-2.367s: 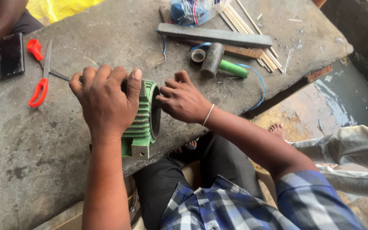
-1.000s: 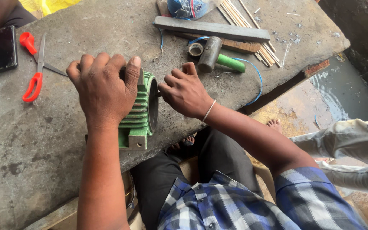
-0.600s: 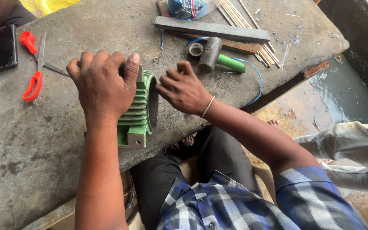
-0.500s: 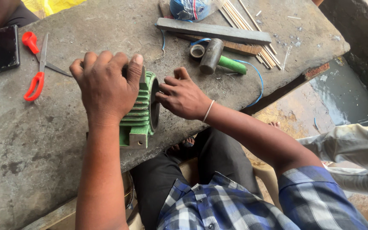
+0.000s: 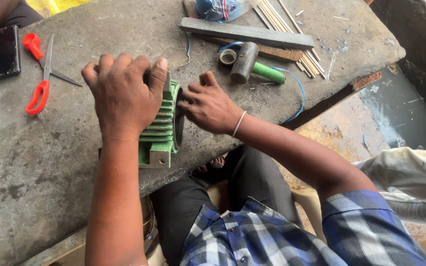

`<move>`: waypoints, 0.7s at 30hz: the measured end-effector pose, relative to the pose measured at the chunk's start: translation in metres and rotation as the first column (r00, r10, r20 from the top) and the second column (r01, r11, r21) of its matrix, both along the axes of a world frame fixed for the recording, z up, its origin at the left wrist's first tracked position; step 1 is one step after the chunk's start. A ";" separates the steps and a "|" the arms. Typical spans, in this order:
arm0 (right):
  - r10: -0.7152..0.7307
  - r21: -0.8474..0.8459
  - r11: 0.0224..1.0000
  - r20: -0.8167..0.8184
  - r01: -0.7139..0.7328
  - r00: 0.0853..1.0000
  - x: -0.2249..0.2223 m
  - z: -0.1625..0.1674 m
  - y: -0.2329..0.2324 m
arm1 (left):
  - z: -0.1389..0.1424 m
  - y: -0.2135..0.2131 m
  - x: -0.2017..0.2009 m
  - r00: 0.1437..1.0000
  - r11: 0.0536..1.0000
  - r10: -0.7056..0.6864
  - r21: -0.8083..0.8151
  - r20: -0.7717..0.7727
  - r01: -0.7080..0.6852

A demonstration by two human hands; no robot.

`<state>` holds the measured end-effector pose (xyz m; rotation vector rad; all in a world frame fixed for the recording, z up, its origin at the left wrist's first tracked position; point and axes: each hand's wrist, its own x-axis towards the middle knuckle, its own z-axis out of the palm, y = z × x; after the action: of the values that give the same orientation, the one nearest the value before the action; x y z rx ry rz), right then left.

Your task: The person holds a green motor housing and repeatedly inserts and removes a small metal piece into the stator slots. The hands adjust the housing and continue the repetitive insertion motion throughout the clip.

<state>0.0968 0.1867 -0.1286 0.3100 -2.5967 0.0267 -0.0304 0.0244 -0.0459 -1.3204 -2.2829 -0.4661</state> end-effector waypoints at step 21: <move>-0.078 0.064 0.993 -0.239 0.096 0.968 0.000 -0.003 0.004 | 0.002 0.001 0.000 1.000 1.000 0.011 -0.019 0.016 -0.011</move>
<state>0.0970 0.1904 -0.1314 0.2119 -2.3751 -0.1316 -0.0305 0.0252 -0.0443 -1.3173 -2.3123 -0.4539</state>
